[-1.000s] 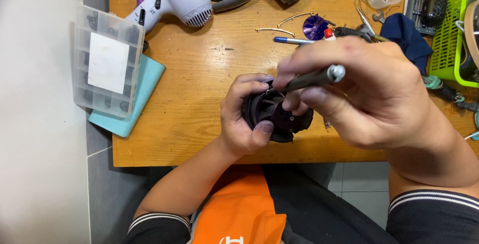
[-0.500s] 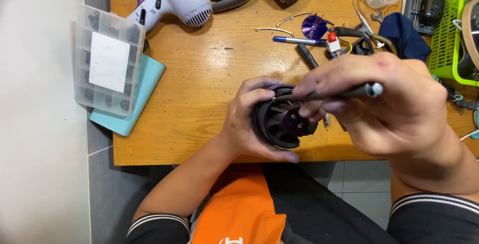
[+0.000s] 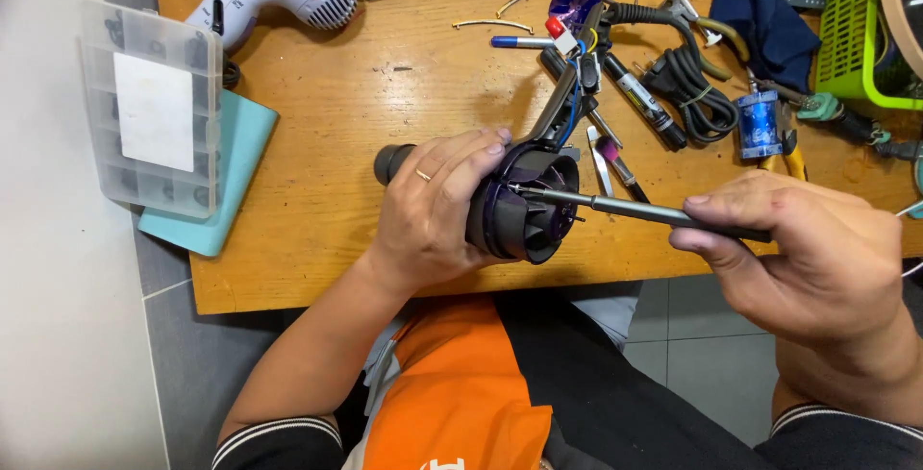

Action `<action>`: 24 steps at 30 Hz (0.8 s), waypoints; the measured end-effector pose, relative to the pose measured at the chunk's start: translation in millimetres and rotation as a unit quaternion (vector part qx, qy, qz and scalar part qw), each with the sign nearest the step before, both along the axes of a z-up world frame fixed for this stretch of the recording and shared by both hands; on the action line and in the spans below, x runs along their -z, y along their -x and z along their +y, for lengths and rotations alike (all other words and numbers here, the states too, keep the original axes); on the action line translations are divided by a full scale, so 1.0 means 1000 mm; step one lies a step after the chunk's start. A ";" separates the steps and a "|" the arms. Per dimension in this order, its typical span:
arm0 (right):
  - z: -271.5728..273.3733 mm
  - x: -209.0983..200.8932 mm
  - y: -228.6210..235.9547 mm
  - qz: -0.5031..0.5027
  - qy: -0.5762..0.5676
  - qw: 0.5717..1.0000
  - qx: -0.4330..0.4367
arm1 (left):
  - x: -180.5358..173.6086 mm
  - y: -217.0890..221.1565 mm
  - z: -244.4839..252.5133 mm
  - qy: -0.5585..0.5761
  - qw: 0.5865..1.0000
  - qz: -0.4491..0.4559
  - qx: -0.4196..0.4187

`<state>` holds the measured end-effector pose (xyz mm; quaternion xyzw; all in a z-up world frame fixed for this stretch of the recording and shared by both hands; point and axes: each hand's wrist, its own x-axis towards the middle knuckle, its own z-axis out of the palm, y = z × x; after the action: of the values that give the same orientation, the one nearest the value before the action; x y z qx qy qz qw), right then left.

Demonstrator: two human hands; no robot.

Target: Securing and repairing the internal components and casing of a hairdryer using a screwdriver.

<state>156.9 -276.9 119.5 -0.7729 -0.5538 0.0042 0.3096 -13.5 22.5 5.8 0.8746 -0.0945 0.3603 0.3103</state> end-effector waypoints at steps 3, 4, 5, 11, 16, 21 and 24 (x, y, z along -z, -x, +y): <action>0.003 0.002 0.003 -0.007 0.020 0.999 -0.039 | 0.011 0.009 0.002 -0.065 0.998 0.015 -0.020; 0.001 0.006 0.003 -0.006 0.020 0.999 -0.039 | 0.011 0.009 0.001 -0.065 0.998 0.017 -0.020; -0.001 0.010 0.003 -0.004 0.020 0.998 -0.065 | 0.011 0.009 0.001 -0.068 0.997 0.020 -0.018; 0.005 0.003 0.014 -0.022 0.036 0.996 -0.082 | 0.023 0.012 0.000 -0.102 0.994 0.025 -0.020; 0.005 0.008 0.018 -0.082 0.061 0.991 -0.082 | 0.043 0.015 0.001 -0.112 0.993 0.023 -0.019; 0.014 0.004 0.027 0.005 0.052 0.993 -0.102 | 0.054 0.013 -0.001 -0.040 0.999 -0.016 -0.001; 0.017 0.000 0.028 -0.011 0.044 0.991 -0.125 | 0.059 0.011 0.001 -0.022 0.999 -0.022 0.017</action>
<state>129.2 -259.6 119.6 -0.7102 -0.6490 0.0588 0.2663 -25.0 23.7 -52.8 0.8713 -0.1241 0.3718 0.2952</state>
